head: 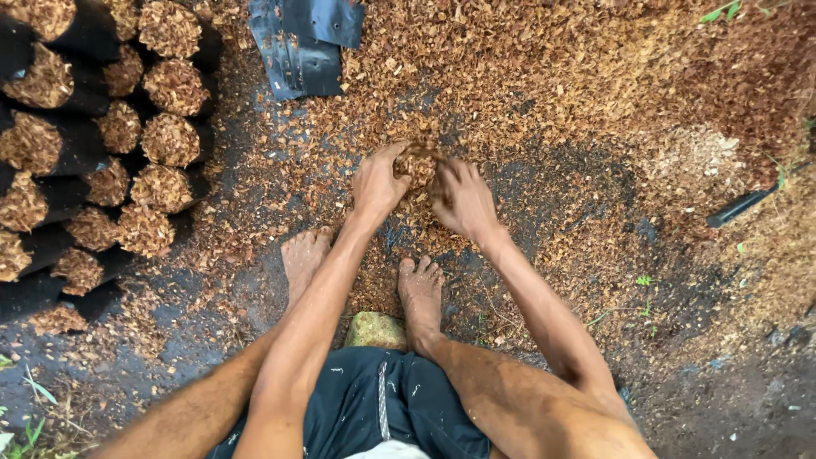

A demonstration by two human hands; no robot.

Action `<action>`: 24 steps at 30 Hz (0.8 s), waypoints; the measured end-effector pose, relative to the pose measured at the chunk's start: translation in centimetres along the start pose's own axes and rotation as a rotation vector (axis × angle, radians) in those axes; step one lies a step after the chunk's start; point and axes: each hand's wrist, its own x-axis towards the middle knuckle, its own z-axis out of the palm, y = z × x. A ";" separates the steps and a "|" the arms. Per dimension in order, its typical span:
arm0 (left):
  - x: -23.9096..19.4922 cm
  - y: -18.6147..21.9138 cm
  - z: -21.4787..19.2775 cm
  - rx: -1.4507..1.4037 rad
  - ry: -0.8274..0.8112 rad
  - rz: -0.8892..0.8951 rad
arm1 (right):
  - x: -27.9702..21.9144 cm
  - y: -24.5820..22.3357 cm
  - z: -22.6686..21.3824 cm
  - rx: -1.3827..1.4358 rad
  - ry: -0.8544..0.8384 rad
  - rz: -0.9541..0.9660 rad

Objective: The person sits on the ground and repeatedly fills black plastic planting pouches with a brown, fibrous substrate. They pick up a pouch, scoop the material into it with both hands, and place the filled pouch into a growing stack.

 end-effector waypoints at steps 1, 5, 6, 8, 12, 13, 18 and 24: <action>0.7 -0.3 0.5 -0.006 0.004 -0.006 | -1.1 0.2 0.4 -0.002 -0.006 -0.007; -0.4 1.6 -0.8 -0.048 -0.009 -0.020 | -4.5 1.4 3.2 0.098 -0.085 0.054; -1.6 2.9 -2.0 -0.097 0.012 -0.033 | -5.0 2.0 4.2 0.171 -0.084 0.051; -1.5 0.4 0.0 -0.207 0.108 -0.122 | -3.4 1.3 -0.1 0.398 -0.047 0.109; -0.1 -5.9 4.7 -0.394 0.073 -0.392 | 0.8 -1.3 -7.2 0.717 0.046 0.083; -0.3 -5.2 4.9 -0.395 0.074 -0.391 | 1.6 -2.1 -8.0 0.716 0.045 0.082; -2.0 -1.4 4.1 -0.796 -0.098 -0.509 | 3.8 -4.7 -8.5 0.271 -0.090 -0.151; -1.3 -3.4 5.3 -0.903 -0.064 -0.513 | 3.1 -4.0 -4.5 0.060 -0.088 -0.195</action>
